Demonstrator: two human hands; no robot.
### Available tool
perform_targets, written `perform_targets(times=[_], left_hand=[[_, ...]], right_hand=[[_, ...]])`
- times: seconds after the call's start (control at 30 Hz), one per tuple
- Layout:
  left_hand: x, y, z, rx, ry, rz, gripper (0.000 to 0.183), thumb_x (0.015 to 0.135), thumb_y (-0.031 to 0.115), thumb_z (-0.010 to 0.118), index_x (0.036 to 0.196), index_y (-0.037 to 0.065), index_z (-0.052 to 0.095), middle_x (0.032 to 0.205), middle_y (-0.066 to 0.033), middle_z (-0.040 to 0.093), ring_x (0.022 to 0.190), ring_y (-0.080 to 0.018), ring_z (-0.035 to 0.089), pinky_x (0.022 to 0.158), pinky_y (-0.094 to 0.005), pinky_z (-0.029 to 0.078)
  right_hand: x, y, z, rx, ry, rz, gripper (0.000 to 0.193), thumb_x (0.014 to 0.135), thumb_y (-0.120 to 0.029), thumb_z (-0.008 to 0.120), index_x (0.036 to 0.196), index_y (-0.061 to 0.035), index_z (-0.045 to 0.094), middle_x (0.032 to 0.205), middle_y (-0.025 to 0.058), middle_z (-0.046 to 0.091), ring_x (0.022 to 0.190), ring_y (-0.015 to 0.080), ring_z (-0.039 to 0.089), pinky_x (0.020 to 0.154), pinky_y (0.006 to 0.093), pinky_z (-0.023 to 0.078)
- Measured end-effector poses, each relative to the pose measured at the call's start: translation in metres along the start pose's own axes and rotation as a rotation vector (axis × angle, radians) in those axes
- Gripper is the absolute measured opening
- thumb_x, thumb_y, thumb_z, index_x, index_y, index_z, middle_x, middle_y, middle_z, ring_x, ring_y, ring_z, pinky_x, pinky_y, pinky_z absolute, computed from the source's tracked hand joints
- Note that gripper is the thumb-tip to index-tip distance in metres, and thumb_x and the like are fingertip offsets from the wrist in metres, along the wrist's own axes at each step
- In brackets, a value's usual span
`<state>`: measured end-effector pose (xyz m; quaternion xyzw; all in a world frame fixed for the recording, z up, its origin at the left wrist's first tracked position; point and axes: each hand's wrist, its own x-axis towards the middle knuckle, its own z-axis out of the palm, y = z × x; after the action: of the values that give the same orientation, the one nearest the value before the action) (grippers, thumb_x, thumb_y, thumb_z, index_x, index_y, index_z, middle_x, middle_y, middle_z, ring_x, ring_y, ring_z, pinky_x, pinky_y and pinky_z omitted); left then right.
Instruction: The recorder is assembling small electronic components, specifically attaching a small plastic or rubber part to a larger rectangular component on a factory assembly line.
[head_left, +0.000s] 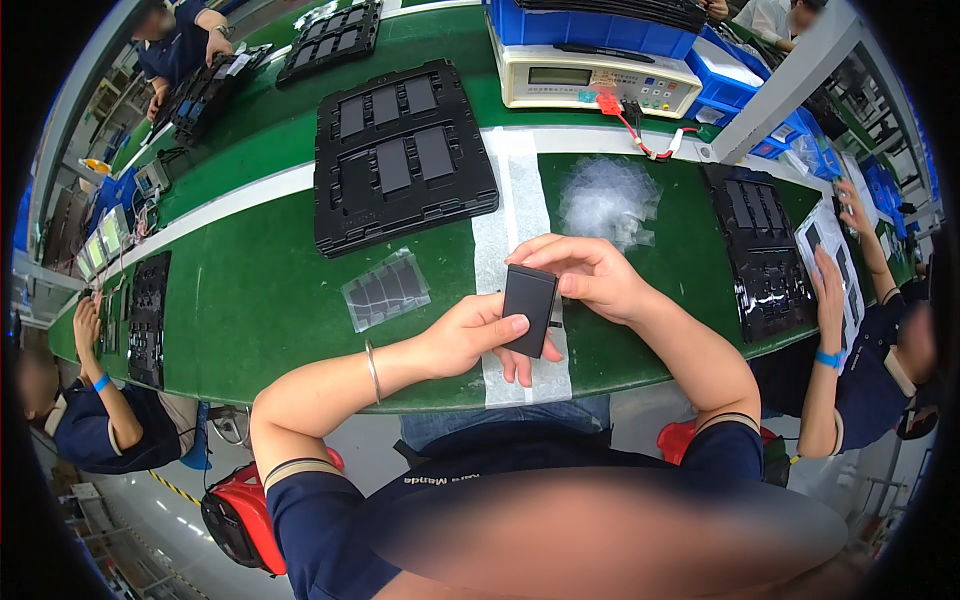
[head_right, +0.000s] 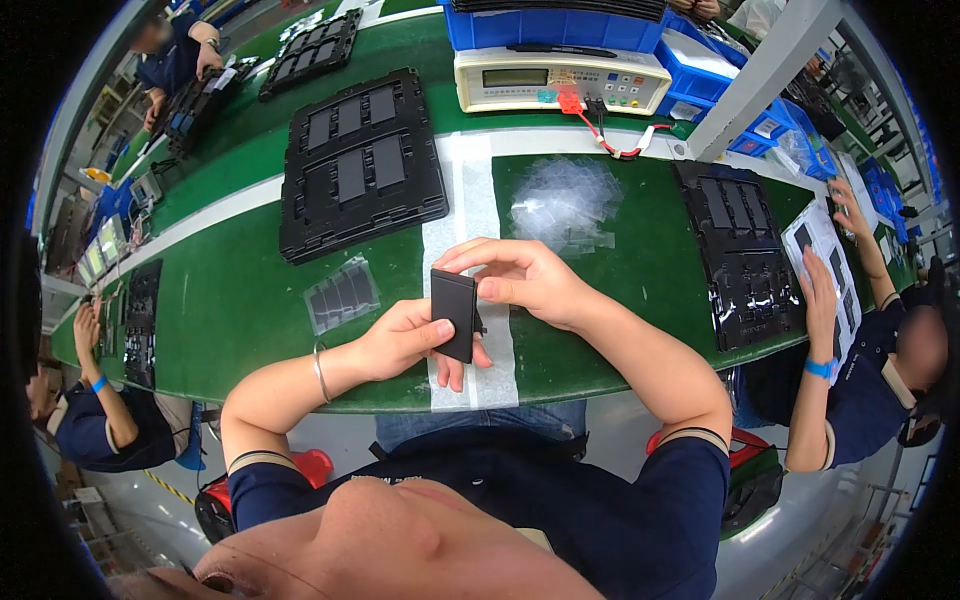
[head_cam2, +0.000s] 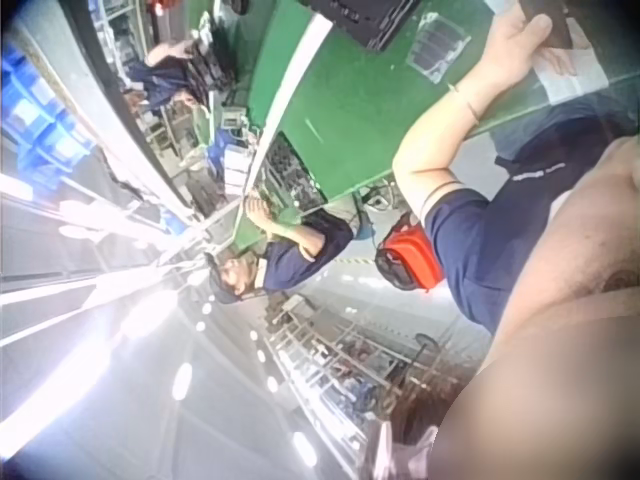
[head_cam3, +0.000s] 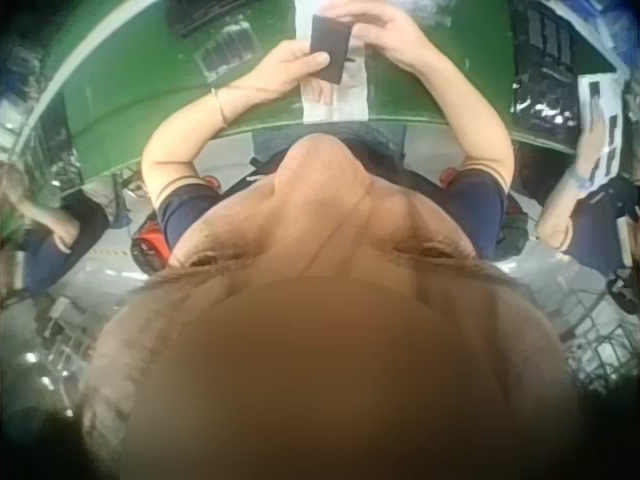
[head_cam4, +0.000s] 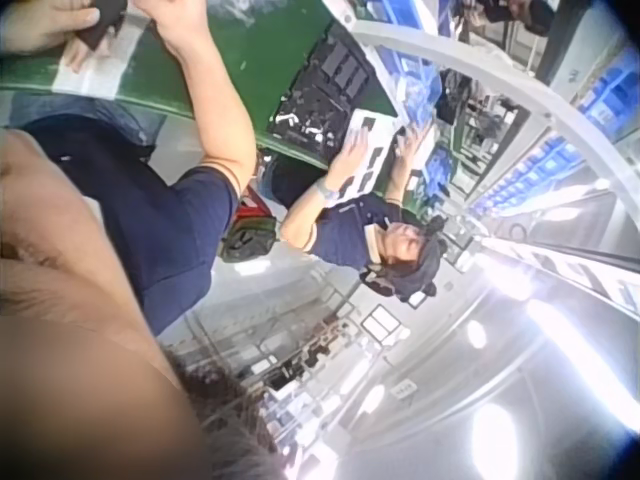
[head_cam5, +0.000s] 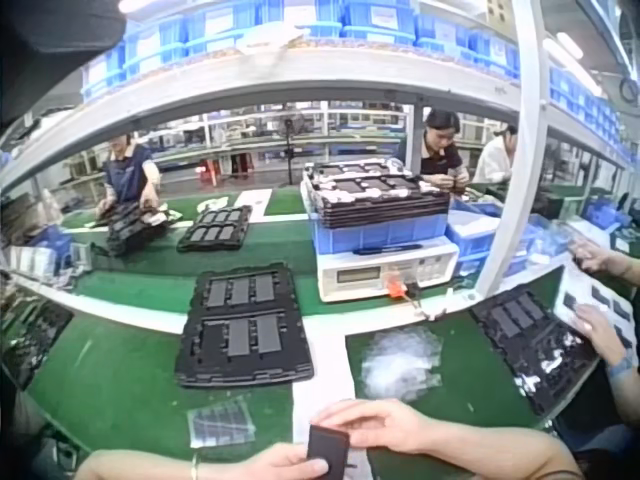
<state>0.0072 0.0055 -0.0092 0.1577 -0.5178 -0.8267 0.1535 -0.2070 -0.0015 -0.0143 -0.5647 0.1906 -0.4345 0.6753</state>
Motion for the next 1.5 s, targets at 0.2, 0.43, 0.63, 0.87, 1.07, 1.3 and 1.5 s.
perform_targets(times=[0.2,0.43,0.63,0.87,1.07,1.3,1.5], left_hand=[[0.0,0.002,0.003,-0.018,-0.021,-0.03,0.034,0.097,0.028,0.038,0.11,-0.001,0.048,0.1,-0.0211,0.063,0.07,-0.0243,0.066,0.058,-0.0285,0.053],[0.0,0.001,-0.001,-0.1,-0.063,-0.099,0.031,0.097,0.029,0.04,0.105,0.001,0.051,0.102,-0.0187,0.063,0.073,-0.0222,0.066,0.061,-0.0278,0.053],[-0.001,0.001,-0.001,-0.143,-0.12,-0.114,0.031,0.097,0.029,0.04,0.104,0.001,0.052,0.101,-0.0188,0.063,0.073,-0.0229,0.066,0.061,-0.0284,0.053],[-0.004,0.004,0.0,-0.11,-0.131,-0.142,0.03,0.097,0.027,0.04,0.104,0.0,0.052,0.1,-0.0187,0.063,0.073,-0.0231,0.067,0.062,-0.0292,0.054],[0.0,0.008,0.002,-0.043,0.028,-0.065,0.031,0.097,0.025,0.039,0.105,-0.002,0.051,0.098,-0.0175,0.064,0.072,-0.0221,0.066,0.062,-0.0287,0.054],[0.003,0.002,0.001,0.081,0.168,-0.041,0.03,0.097,0.022,0.04,0.108,-0.003,0.051,0.098,-0.0159,0.064,0.071,-0.0187,0.066,0.061,-0.0269,0.054],[0.004,0.004,0.005,0.137,0.17,-0.034,0.028,0.097,0.019,0.039,0.109,-0.003,0.052,0.098,-0.0142,0.065,0.07,-0.017,0.065,0.061,-0.0269,0.054]], right_hand=[[-0.003,0.002,0.004,0.085,-0.025,0.037,0.04,0.083,-0.023,0.065,0.114,0.0,0.057,0.123,0.0175,0.053,0.114,0.0259,0.051,0.098,0.0392,0.039],[-0.003,-0.001,0.003,0.186,-0.021,0.093,0.039,0.082,-0.022,0.065,0.114,0.0003,0.058,0.121,0.0179,0.055,0.113,0.0261,0.052,0.098,0.0393,0.039],[-0.003,-0.001,0.001,0.129,-0.042,0.065,0.039,0.08,-0.022,0.068,0.111,0.0006,0.06,0.118,0.0168,0.057,0.111,0.0256,0.054,0.098,0.0387,0.041],[-0.004,-0.006,0.004,0.093,-0.069,0.065,0.043,0.079,-0.023,0.069,0.114,0.0002,0.057,0.119,0.0169,0.056,0.112,0.0253,0.053,0.098,0.0388,0.041],[-0.005,0.001,0.007,0.181,0.109,0.046,0.049,0.083,-0.03,0.066,0.117,-0.0012,0.048,0.105,0.0098,0.057,0.104,0.0197,0.054,0.088,0.0317,0.043],[-0.004,-0.005,0.013,-0.645,0.274,-0.114,0.02,0.087,-0.014,0.057,0.073,0.0006,0.056,0.06,0.0038,0.048,0.054,0.0087,0.04,0.048,0.0259,0.033],[-0.006,-0.004,0.015,-0.658,0.293,-0.124,0.021,0.087,-0.014,0.056,0.072,0.001,0.054,0.062,0.0041,0.049,0.056,0.0086,0.041,0.05,0.0254,0.035]])
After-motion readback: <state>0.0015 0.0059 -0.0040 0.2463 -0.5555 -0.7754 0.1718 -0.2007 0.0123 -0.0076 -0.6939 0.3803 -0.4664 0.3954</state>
